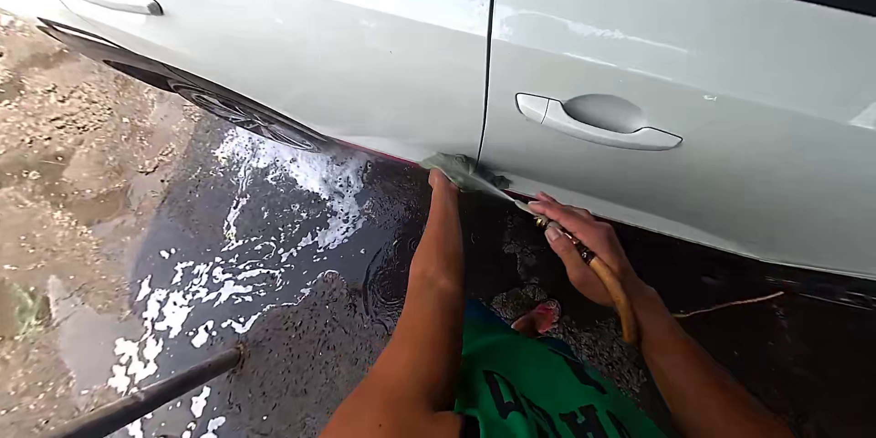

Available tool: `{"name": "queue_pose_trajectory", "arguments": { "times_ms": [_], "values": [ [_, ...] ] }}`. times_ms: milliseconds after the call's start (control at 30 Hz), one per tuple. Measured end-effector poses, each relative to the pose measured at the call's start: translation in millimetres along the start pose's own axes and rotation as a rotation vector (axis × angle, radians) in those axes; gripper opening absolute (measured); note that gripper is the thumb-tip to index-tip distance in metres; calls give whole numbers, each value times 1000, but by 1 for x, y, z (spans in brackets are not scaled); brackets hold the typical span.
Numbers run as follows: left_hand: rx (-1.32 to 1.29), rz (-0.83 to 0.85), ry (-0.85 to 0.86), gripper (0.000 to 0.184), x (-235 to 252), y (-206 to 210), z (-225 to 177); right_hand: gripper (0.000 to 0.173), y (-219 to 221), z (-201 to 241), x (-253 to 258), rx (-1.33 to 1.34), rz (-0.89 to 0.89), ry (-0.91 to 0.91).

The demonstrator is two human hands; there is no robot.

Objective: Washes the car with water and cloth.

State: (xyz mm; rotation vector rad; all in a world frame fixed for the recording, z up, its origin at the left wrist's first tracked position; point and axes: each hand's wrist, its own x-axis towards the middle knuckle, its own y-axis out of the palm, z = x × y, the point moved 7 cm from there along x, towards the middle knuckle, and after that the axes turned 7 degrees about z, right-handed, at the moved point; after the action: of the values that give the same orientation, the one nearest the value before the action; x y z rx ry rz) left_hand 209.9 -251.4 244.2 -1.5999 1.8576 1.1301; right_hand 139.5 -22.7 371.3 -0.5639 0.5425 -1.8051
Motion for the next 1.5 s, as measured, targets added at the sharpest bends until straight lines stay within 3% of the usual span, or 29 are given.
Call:
{"name": "queue_pose_trajectory", "arguments": {
  "times_ms": [33,67,167,200,300,367,467,567,700,767,900,1033,1200,1267,1333,1500],
  "values": [
    [-152,191,240,46,64,-29,34,43,18,-2,4,-16,45,-25],
    [-302,241,285,55,108,-48,55,44,31,-7,6,-51,75,-41],
    [-437,234,221,81,130,-93,59,46,33,-45,-11,-115,61,40],
    [-400,217,229,77,124,-106,55,46,22,-65,-27,-108,23,103],
    [-154,58,229,39,105,-139,53,45,-32,-122,-93,-89,-127,306],
    [20,-25,273,33,87,-144,43,44,-75,-142,-136,-38,-242,344],
    [101,8,442,44,50,-115,19,45,-125,-110,-162,135,-337,150],
    [66,210,615,60,6,-51,3,46,-145,-48,-161,208,-299,-92],
    [116,397,745,44,-46,36,-3,43,-167,-16,-164,185,-276,-180],
    [125,412,761,34,-56,59,4,43,-183,-24,-180,200,-278,-129],
    [207,438,648,39,-47,66,45,41,-202,-48,-229,221,-245,-9],
    [419,409,504,32,-37,74,97,40,-233,-77,-278,205,-378,179],
    [785,454,375,50,-11,74,155,38,-205,-64,-314,214,-359,197],
    [856,537,382,50,12,84,183,37,-207,-65,-336,160,-473,282],
    [937,644,379,43,6,103,208,36,-219,-69,-373,86,-651,447],
    [1087,835,443,34,-35,118,264,38,-238,-75,-540,-190,-1159,837]
  ]
}}
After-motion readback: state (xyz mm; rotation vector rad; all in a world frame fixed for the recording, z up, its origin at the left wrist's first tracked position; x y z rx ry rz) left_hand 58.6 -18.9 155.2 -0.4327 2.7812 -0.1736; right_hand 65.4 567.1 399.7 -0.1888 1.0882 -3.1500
